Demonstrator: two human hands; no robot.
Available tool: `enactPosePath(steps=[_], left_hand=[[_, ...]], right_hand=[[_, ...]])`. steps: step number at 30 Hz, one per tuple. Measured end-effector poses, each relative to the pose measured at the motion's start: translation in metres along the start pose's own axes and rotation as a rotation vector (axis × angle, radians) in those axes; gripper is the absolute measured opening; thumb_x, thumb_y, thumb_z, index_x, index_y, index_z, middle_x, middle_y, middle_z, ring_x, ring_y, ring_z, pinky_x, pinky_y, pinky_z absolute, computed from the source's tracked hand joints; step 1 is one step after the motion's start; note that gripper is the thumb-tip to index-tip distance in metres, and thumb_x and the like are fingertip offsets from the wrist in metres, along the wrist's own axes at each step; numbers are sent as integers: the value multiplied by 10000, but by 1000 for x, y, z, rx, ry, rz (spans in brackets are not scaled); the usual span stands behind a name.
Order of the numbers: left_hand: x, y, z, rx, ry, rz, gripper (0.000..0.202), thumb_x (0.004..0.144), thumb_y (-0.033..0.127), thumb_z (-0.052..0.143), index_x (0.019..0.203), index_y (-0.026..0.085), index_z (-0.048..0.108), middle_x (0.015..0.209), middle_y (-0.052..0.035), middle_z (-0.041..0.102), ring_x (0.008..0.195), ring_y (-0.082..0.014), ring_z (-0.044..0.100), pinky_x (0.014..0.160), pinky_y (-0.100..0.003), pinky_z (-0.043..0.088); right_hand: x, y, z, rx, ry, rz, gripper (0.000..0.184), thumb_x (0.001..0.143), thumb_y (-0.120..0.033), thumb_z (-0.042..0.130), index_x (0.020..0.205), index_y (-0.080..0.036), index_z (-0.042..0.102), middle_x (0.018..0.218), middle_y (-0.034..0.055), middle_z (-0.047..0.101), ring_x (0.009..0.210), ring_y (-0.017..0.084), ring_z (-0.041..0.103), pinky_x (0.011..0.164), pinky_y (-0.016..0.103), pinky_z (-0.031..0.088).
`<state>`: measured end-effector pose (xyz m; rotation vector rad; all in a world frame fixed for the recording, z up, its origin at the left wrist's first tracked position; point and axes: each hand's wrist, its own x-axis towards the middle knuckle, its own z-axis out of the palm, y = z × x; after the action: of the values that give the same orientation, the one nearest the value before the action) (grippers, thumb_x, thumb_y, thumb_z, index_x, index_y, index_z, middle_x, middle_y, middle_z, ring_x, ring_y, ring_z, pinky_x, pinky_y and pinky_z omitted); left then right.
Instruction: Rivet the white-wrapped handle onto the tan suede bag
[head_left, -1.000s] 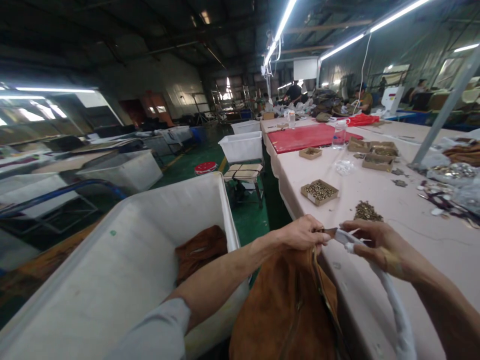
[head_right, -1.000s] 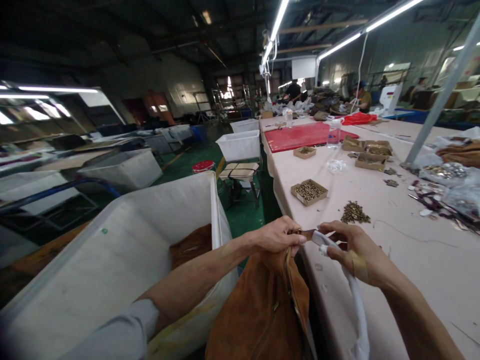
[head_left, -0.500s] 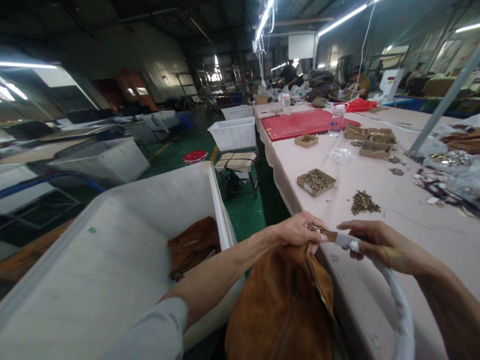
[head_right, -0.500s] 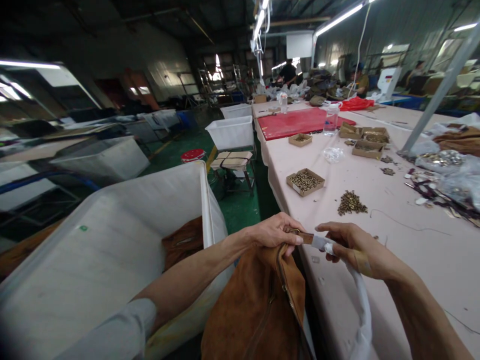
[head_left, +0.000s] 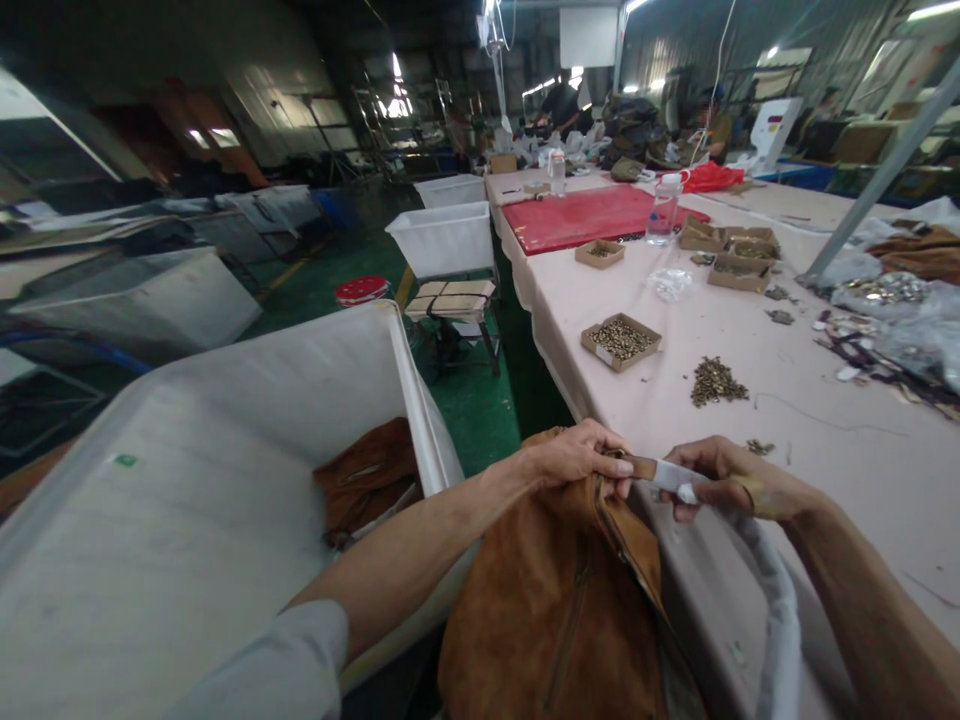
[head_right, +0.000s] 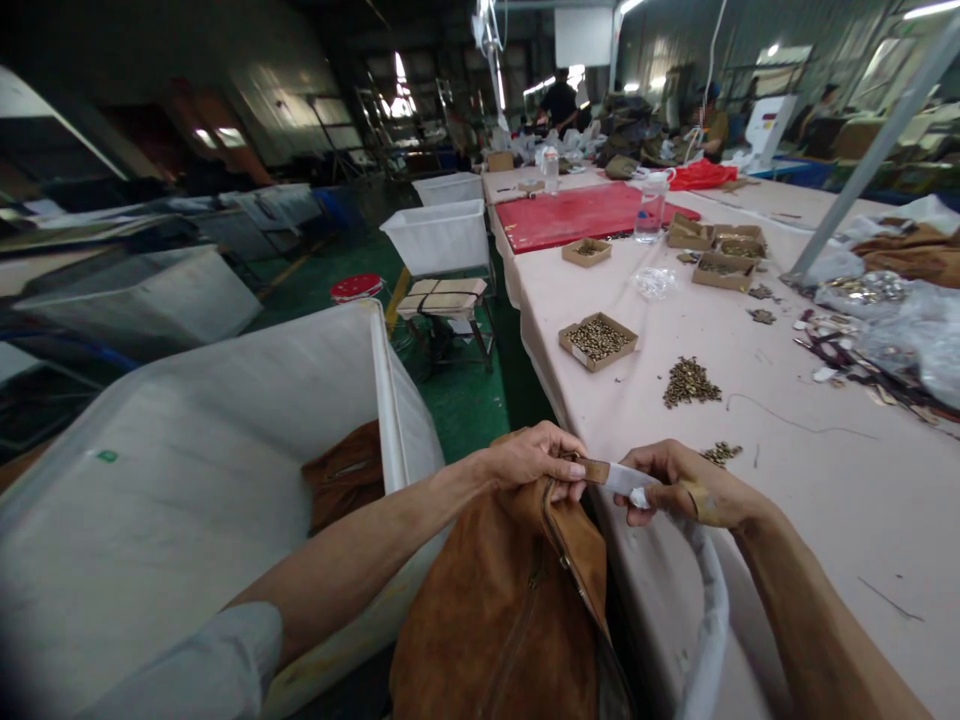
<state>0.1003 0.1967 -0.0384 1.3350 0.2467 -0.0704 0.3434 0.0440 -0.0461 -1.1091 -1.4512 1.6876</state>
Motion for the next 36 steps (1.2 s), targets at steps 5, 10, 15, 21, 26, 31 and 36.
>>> enactPosePath(steps=[5, 10, 15, 21, 26, 31, 36], left_hand=[[7, -11, -6, 60, 67, -40, 430, 800, 501, 821, 865, 85, 730, 766, -82, 727, 552, -85, 590, 546, -203, 444], [17, -19, -7, 134, 86, -51, 387, 809, 478, 796, 799, 99, 720, 699, -68, 714, 545, -103, 596, 546, -211, 442], [21, -22, -6, 277, 82, -83, 346, 834, 439, 738, 748, 104, 733, 694, -70, 710, 548, -104, 566, 513, -211, 377], [22, -20, 0, 422, 124, -102, 303, 837, 379, 658, 711, 114, 732, 598, -29, 638, 495, -91, 470, 480, -221, 308], [20, -19, 3, 480, 172, -134, 233, 778, 309, 640, 663, 125, 725, 533, -2, 582, 449, -87, 386, 449, -244, 249], [18, -19, 5, 477, 195, -159, 214, 763, 284, 620, 654, 128, 717, 561, -10, 615, 448, -90, 401, 446, -245, 256], [16, -22, 3, 495, 215, -150, 191, 740, 269, 638, 661, 128, 739, 545, -12, 613, 474, -104, 443, 454, -240, 272]], right_hand=[[-11, -7, -9, -92, 23, 88, 337, 905, -419, 763, 1044, -112, 746, 910, 92, 733, 787, 192, 662, 689, 262, 493], [-46, -5, -51, -286, 389, 114, 489, 895, -497, 735, 1189, -106, 719, 973, 120, 755, 831, 236, 704, 732, 308, 546], [-70, 17, -94, -818, 1000, 228, 405, 864, -446, 647, 1095, -136, 770, 790, 93, 771, 669, 237, 696, 619, 314, 504], [-36, 45, -95, -962, 1032, 229, 389, 811, -353, 596, 1060, -138, 803, 865, 107, 791, 751, 251, 717, 732, 330, 523], [7, 55, -89, -993, 1019, 183, 402, 829, -345, 540, 1058, -125, 787, 917, 122, 789, 766, 238, 703, 751, 317, 525], [37, 34, -91, -1027, 935, 173, 278, 854, -371, 580, 853, -164, 765, 689, 69, 728, 734, 218, 675, 695, 275, 486], [51, 6, -90, -1049, 831, 188, 349, 960, -470, 645, 931, -131, 723, 808, 36, 712, 742, 185, 668, 701, 296, 534]])
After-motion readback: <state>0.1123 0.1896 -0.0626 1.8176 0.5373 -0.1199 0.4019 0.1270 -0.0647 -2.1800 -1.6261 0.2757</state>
